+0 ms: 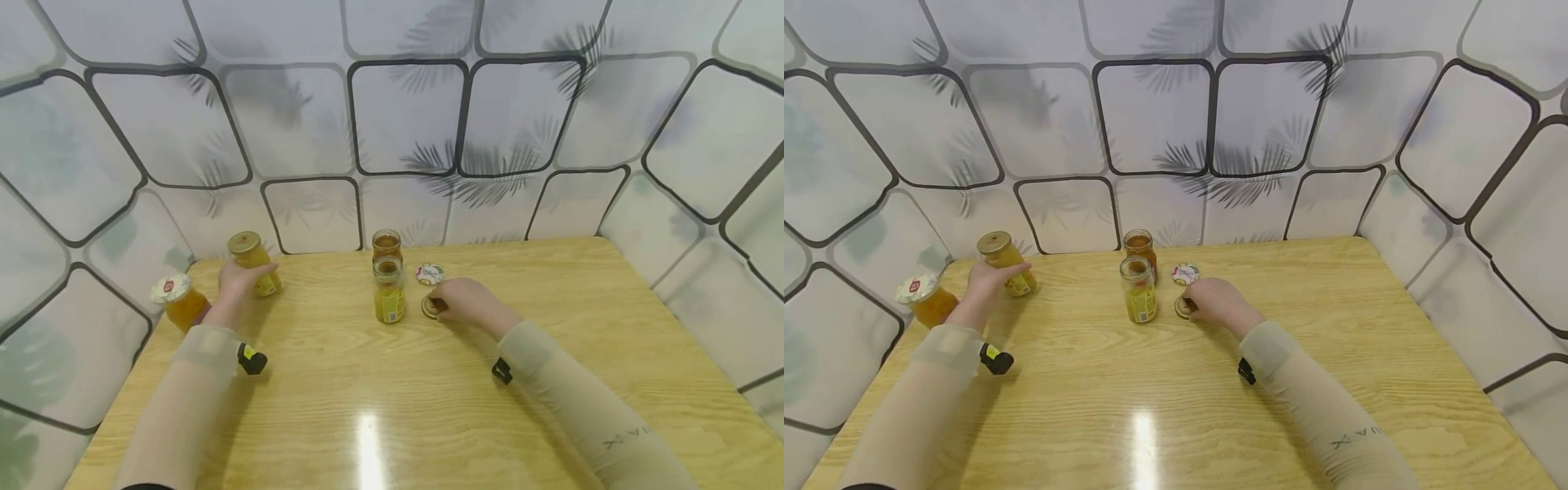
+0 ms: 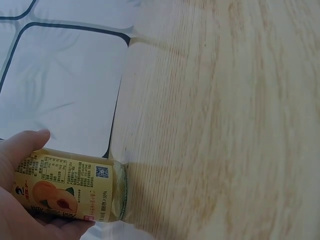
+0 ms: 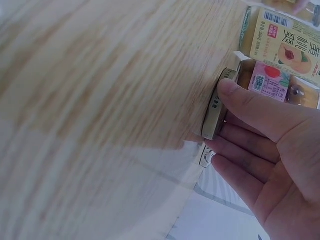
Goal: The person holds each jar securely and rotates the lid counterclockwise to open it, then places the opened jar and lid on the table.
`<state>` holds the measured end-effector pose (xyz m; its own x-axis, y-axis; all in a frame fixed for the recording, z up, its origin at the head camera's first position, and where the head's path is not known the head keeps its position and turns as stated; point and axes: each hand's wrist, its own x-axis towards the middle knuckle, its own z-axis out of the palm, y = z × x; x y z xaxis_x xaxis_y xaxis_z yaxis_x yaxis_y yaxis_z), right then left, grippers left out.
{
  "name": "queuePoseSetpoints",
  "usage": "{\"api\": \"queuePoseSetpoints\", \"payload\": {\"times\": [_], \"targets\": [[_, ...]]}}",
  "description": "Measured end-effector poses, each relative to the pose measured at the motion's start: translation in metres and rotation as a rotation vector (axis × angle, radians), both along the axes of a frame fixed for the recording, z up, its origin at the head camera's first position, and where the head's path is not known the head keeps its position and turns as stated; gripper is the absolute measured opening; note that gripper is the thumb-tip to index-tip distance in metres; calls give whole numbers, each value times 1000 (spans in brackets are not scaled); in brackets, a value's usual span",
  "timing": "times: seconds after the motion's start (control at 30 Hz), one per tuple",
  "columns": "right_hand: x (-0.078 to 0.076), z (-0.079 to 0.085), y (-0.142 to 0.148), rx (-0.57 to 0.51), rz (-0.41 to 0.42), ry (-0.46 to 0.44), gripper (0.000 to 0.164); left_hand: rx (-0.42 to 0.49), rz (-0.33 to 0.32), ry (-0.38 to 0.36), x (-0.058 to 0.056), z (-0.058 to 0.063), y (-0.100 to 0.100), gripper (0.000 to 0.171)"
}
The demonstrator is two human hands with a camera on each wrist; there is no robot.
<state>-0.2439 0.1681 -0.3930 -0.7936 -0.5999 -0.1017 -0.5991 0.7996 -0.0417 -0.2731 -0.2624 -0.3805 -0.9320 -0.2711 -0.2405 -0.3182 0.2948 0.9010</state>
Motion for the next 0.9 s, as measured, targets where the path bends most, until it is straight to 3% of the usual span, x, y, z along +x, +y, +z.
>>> {"api": "queuePoseSetpoints", "payload": {"times": [0.13, 0.6, 0.9], "targets": [[0, 0, 0, 2, 1, -1, 27, -4, -8, 10, 1, -2, -1, 82], [-3, -2, 0, 4, -4, -1, 21, -161, -26, 58, 7, -3, -3, 74], [-4, -1, -1, -3, 4, -7, 19, -241, -47, 23, 9, 1, -7, 78]]}}
